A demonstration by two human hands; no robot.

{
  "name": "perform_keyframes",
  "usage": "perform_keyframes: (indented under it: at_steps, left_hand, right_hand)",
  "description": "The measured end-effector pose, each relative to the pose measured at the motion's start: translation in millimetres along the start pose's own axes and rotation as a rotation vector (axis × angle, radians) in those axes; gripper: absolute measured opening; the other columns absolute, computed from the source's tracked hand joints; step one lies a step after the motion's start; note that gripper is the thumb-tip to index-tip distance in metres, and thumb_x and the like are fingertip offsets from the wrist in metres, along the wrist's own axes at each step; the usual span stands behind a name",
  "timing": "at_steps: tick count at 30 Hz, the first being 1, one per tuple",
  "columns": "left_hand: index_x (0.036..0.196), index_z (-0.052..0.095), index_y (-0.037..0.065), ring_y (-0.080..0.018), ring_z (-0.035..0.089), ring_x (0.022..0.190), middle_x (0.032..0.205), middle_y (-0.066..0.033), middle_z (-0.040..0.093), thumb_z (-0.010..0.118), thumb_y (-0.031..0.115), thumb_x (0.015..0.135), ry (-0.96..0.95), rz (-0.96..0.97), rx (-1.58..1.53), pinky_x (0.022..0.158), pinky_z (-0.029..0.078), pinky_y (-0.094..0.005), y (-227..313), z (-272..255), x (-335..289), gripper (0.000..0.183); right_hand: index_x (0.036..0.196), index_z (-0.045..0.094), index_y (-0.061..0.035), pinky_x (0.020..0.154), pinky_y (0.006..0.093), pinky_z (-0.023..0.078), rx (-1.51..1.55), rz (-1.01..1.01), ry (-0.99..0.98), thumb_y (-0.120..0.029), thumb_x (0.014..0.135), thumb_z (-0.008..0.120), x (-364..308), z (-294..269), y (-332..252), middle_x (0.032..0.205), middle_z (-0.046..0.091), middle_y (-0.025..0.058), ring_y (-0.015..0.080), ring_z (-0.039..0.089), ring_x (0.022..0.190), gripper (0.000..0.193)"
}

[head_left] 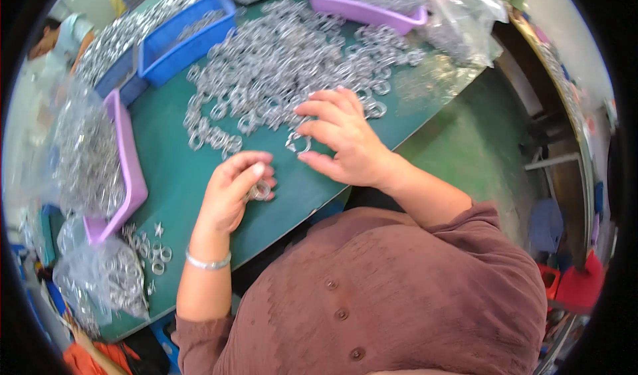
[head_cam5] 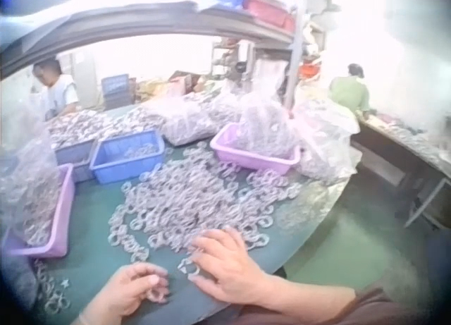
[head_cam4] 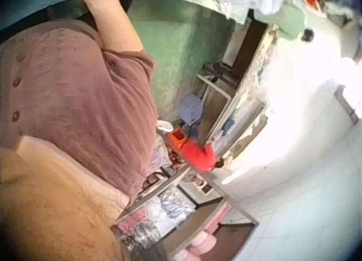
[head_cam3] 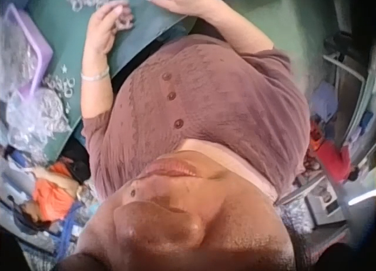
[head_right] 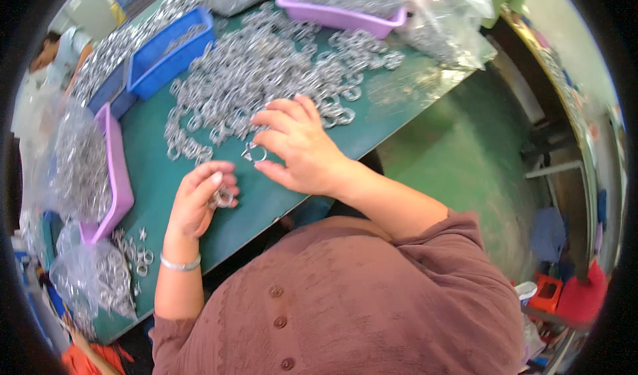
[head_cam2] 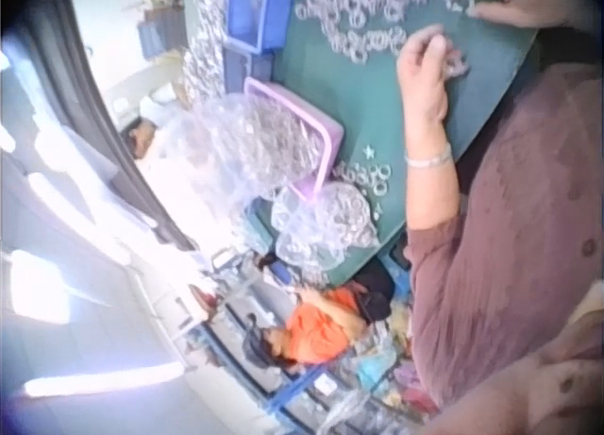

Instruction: The person links metal rings together by hand from a pile on the workbench.

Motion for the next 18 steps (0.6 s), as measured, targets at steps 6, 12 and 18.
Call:
perform_keyframes:
  at_steps: [6, 12, 18]
  left_hand:
    - [0.102, 0.055, 0.000, -0.0172, 0.061, 0.070, 0.082, -0.0069, 0.061, 0.052, 0.013, 0.085, 0.044, 0.026, -0.036, 0.058, 0.052, -0.0308, -6, -9, -7, 0.021]
    - [0.101, 0.056, -0.001, -0.0169, 0.062, 0.071, 0.082, -0.0076, 0.062, 0.053, 0.008, 0.085, 0.005, 0.056, -0.093, 0.060, 0.053, -0.0299, -3, 4, -9, 0.019]
    - [0.101, 0.056, 0.000, -0.0163, 0.062, 0.072, 0.083, -0.0070, 0.062, 0.053, 0.009, 0.085, 0.051, 0.066, -0.131, 0.061, 0.053, -0.0293, -2, -9, -8, 0.019]
  right_hand:
    - [0.085, 0.057, -0.0097, 0.092, 0.0469, 0.028, -0.278, 0.057, 0.111, -0.022, 0.066, 0.069, 17, -56, 62, 0.105, 0.054, 0.0065, 0.0283, 0.046, 0.106, 0.026]
    - [0.084, 0.062, -0.0082, 0.082, 0.0375, 0.034, -0.944, 0.152, 0.635, -0.030, 0.067, 0.067, 54, -189, 145, 0.092, 0.061, 0.0091, 0.0258, 0.054, 0.093, 0.028]
    - [0.090, 0.065, -0.0084, 0.080, 0.0447, 0.043, -0.871, 0.549, 0.542, -0.033, 0.073, 0.058, 102, -223, 163, 0.090, 0.062, 0.0164, 0.0316, 0.058, 0.089, 0.031]
Point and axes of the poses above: each hand's wrist, its own x-axis towards the middle knuckle, its own z-axis out of the palm, y = z × x, the point moved 2 cm from there along x, towards the middle knuckle
